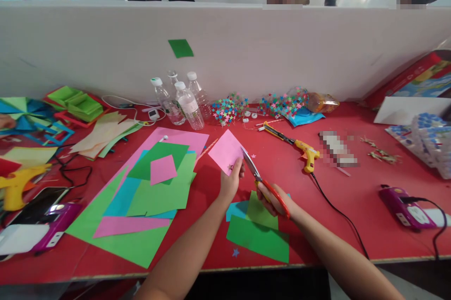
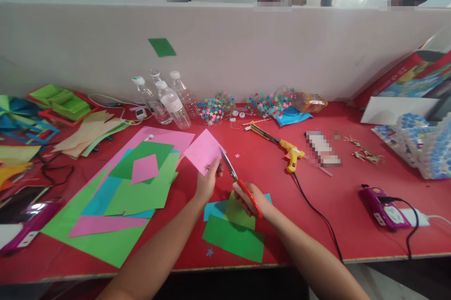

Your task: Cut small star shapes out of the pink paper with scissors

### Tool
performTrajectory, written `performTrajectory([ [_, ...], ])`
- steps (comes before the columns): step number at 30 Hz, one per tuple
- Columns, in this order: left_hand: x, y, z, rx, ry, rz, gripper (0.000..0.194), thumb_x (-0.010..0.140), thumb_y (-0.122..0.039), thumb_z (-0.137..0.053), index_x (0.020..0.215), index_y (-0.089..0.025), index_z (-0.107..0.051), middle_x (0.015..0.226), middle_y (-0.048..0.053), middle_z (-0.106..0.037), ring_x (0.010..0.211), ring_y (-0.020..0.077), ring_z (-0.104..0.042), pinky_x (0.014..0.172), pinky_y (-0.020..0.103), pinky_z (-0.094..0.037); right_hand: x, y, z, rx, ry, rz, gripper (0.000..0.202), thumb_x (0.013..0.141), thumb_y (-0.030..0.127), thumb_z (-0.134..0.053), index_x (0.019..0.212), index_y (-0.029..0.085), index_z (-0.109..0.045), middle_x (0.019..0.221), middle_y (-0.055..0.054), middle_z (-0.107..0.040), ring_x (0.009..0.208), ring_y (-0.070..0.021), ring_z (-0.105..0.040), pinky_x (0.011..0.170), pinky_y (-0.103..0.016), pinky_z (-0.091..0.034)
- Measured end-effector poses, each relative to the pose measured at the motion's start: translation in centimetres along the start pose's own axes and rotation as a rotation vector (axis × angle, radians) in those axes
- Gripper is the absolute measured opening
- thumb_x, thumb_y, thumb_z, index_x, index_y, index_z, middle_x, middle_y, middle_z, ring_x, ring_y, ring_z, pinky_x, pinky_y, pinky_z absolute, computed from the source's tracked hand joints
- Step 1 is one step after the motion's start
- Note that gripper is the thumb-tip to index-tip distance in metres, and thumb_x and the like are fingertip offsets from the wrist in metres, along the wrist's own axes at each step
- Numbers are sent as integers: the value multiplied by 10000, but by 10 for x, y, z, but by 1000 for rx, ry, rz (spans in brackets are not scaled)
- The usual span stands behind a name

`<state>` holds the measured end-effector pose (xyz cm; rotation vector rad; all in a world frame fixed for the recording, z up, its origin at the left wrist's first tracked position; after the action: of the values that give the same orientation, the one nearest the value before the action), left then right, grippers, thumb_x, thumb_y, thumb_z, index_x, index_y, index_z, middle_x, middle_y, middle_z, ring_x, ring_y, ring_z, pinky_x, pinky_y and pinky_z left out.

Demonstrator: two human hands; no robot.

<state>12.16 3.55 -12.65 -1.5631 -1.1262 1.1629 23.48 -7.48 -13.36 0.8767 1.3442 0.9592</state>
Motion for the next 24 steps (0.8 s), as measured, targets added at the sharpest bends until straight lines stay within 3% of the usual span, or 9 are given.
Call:
performTrajectory([
  [9, 1, 3, 1, -6, 25, 6, 525, 613, -672, -701, 654, -157, -610, 554, -10, -583, 493, 94, -527, 492, 234, -423, 0, 0, 1, -48, -39, -19, 599, 792, 805, -397, 695, 216, -431, 355, 102, -361, 271, -63, -310, 322, -204, -224],
  [16, 0, 4, 0, -1, 61, -7, 495, 667, -645, -678, 626, -159, -598, 549, -11, -573, 496, 90, -524, 497, 230, -426, 0, -1, -2, -27, -12, 18, 635, 782, 835, -349, 722, 210, -440, 361, 104, -365, 279, -67, -328, 334, -202, -285],
  [24, 2, 6, 1, 18, 47, -25, 461, 698, -611, -669, 609, -164, -597, 538, -10, -576, 485, 90, -522, 488, 229, -420, 1, -3, 2, -49, -61, -31, 605, 804, 804, -382, 691, 212, -429, 379, 95, -352, 281, -59, -327, 307, -183, -266],
])
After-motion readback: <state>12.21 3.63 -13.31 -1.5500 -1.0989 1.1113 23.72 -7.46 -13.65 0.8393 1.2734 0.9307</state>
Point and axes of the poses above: each hand's wrist, its own x-axis towards the middle knuckle, its own z-axis out of the back of the hand, y = z × x, the point moved 3 cm from there along x, towards the middle knuckle
